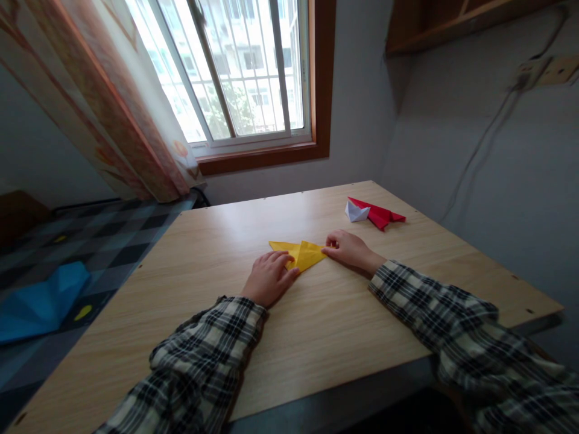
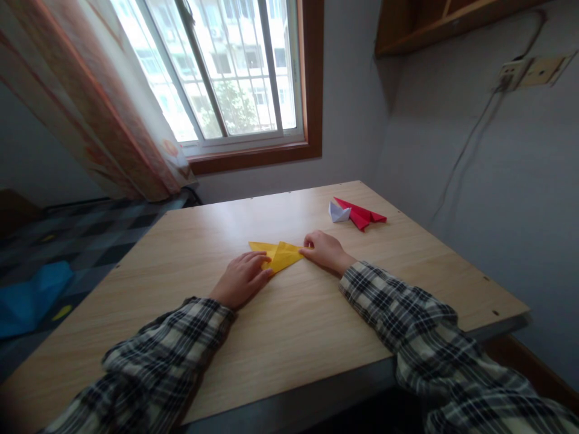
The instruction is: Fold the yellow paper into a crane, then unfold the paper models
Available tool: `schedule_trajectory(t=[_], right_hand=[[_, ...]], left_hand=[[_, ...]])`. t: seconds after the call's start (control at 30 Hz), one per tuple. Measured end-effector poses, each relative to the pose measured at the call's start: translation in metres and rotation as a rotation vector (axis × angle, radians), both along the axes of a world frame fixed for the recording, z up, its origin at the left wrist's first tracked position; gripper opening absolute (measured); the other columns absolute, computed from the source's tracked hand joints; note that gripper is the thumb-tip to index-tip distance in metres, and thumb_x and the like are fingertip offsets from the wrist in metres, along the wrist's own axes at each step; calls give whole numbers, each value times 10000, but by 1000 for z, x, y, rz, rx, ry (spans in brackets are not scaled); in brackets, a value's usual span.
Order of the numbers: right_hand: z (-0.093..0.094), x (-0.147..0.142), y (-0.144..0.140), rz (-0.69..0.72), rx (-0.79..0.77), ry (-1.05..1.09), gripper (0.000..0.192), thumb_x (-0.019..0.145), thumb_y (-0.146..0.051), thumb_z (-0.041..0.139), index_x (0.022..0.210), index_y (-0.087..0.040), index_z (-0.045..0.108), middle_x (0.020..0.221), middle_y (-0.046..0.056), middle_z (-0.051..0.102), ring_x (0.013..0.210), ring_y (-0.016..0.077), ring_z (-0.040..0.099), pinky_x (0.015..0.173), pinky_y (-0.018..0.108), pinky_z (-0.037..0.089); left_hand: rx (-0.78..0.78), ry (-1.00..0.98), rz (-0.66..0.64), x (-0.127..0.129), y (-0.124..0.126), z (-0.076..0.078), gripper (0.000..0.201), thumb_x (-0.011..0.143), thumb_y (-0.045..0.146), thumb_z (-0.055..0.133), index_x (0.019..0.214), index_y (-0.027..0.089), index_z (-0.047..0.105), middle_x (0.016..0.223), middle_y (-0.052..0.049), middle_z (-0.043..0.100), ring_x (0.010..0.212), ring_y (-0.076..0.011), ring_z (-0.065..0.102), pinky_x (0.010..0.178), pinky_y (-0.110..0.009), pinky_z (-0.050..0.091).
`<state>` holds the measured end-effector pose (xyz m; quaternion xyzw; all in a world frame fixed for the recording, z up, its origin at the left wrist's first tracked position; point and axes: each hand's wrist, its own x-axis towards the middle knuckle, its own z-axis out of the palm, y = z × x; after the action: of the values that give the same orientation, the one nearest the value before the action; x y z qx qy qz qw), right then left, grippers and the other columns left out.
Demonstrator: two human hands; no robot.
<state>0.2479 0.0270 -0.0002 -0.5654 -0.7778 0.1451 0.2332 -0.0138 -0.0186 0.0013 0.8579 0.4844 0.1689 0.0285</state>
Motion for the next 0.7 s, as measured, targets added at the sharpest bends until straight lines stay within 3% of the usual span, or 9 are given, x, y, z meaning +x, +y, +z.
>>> schedule_trajectory(t=[0.27, 0.5, 0.7], right_hand=[[-3, -1, 0, -3, 25, -43, 192, 862, -382, 687, 847, -192, 666, 944, 61, 690, 803, 181, 600, 634, 277, 369], [-4, -2, 1, -21, 40, -60, 202, 862, -393, 694, 872, -198, 646, 955, 56, 689, 816, 184, 605, 640, 277, 361], [-5, -2, 1, -12, 43, -58, 178, 867, -369, 690, 871, -196, 646, 961, 59, 694, 834, 188, 609, 653, 279, 368]], left_hand=[[2, -8, -15, -3, 3, -2, 269, 940, 353, 563, 1144, 208, 661, 1267, -99, 688, 1208, -280, 603, 1068, -495, 446], [26, 24, -7, -2, 1, -5, 403, 970, 337, 519, 1356, 246, 587, 1347, -96, 638, 1250, -287, 566, 1094, -522, 421], [64, 71, -27, -3, 0, -7, 356, 999, 367, 479, 1308, 300, 643, 1326, -83, 635, 1228, -286, 565, 1068, -533, 440]])
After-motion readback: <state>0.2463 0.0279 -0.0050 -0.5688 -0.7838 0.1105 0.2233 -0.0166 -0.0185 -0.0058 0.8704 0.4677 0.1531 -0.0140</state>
